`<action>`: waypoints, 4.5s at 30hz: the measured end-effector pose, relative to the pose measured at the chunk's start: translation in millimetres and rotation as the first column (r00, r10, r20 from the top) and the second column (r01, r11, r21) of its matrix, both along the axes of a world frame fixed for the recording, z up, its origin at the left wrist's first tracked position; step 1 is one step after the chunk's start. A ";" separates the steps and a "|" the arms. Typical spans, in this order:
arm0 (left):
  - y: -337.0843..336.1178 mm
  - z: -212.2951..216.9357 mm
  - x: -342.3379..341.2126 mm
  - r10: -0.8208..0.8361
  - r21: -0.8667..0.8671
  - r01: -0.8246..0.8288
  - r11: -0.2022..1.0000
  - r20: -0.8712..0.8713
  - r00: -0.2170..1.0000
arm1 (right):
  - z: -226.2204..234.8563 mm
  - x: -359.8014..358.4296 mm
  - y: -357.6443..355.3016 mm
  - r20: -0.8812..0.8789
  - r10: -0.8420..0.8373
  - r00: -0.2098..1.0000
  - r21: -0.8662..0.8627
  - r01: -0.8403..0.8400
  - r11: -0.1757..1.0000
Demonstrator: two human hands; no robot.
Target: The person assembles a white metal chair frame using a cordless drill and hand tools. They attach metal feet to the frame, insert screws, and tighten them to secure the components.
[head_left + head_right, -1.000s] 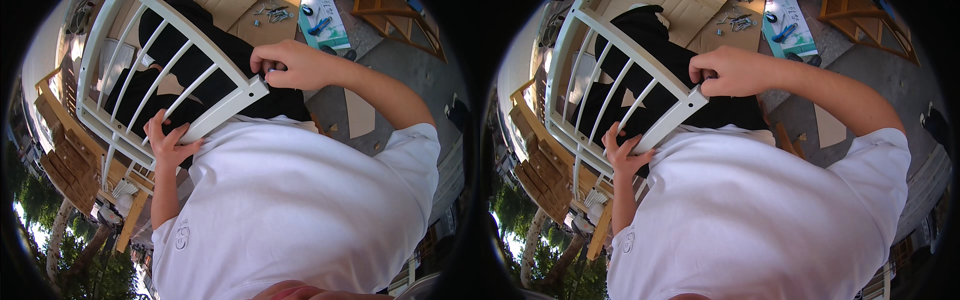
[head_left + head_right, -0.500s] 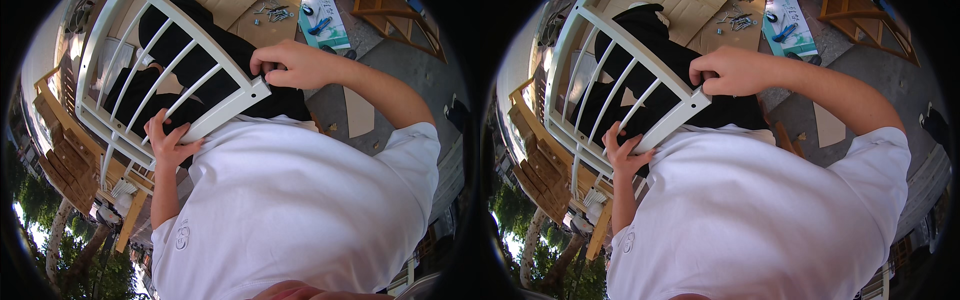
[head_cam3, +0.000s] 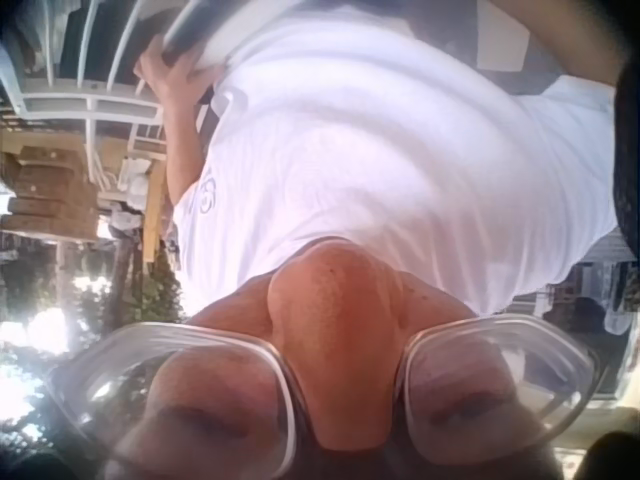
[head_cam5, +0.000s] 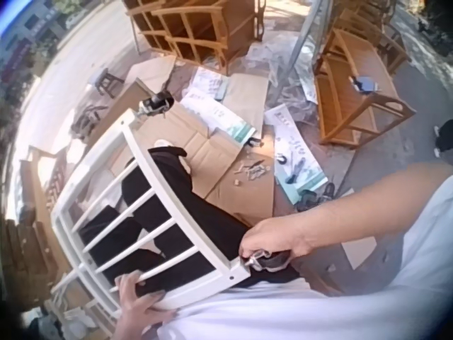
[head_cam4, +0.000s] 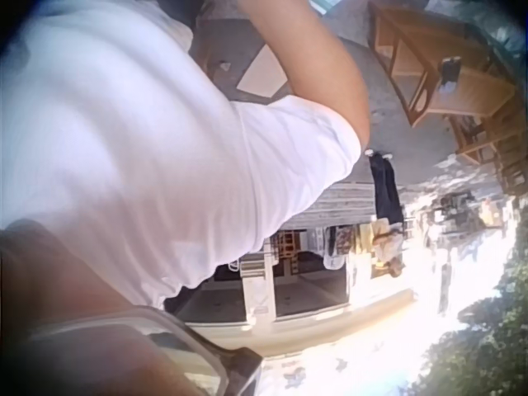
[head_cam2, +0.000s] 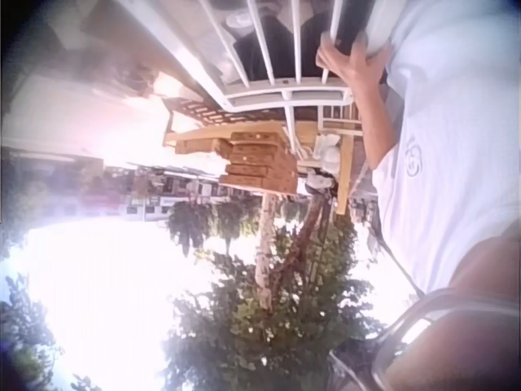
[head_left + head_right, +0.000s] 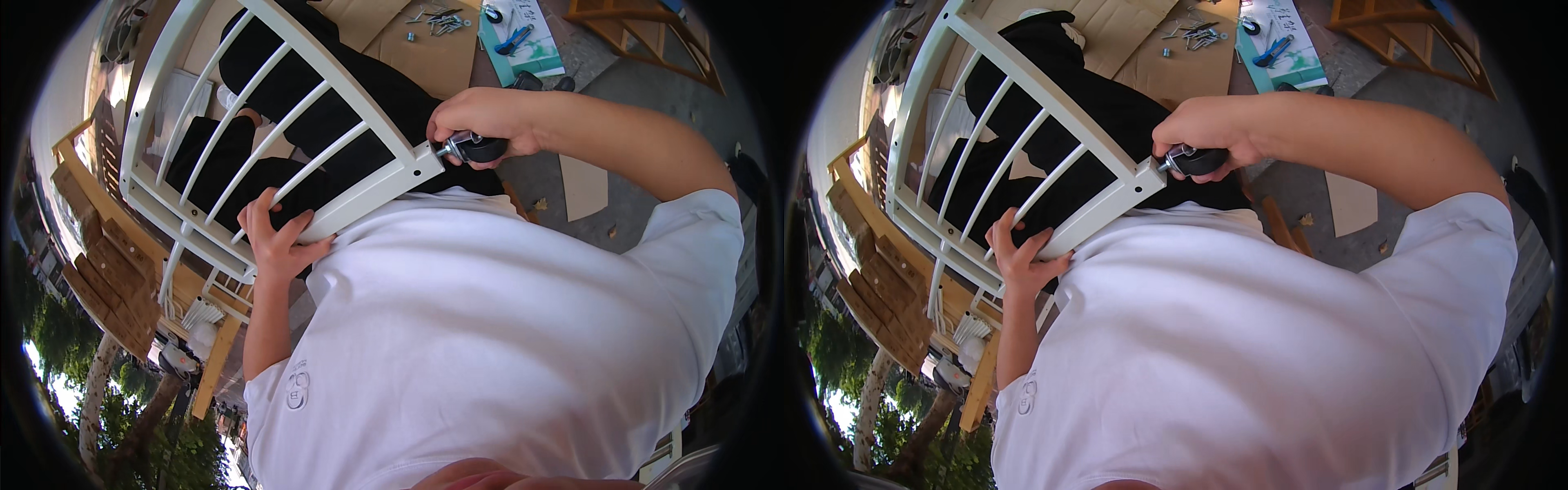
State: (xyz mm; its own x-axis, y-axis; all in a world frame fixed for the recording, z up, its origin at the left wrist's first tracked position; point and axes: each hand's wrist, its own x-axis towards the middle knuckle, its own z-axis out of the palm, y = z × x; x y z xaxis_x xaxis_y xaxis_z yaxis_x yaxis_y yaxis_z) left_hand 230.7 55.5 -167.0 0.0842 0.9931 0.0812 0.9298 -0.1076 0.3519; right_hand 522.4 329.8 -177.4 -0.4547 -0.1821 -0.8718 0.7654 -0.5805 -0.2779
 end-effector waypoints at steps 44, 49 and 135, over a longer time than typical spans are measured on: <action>1.4 20.5 -8.8 -0.021 0.151 0.006 0.989 0.103 0.994 | 71.6 3.5 25.7 -0.446 0.479 0.756 0.688 -0.053 0.724; -0.5 31.0 0.7 0.028 0.262 -0.101 0.960 0.267 0.963 | 54.3 36.6 29.9 -0.670 0.339 0.661 0.674 0.349 0.651; 10.3 41.5 0.7 -0.030 0.047 0.024 0.999 0.128 0.991 | 46.2 47.3 -14.7 -0.627 0.479 0.614 0.729 0.247 0.638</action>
State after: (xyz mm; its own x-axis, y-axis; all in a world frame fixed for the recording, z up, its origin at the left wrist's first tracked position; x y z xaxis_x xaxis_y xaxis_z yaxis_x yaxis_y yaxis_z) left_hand 231.3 65.8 -125.6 0.0970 0.9856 0.1382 0.8737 -0.1508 0.4625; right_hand 569.6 315.1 -131.2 -0.9778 0.1913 -0.0856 0.1178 0.1642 -0.9794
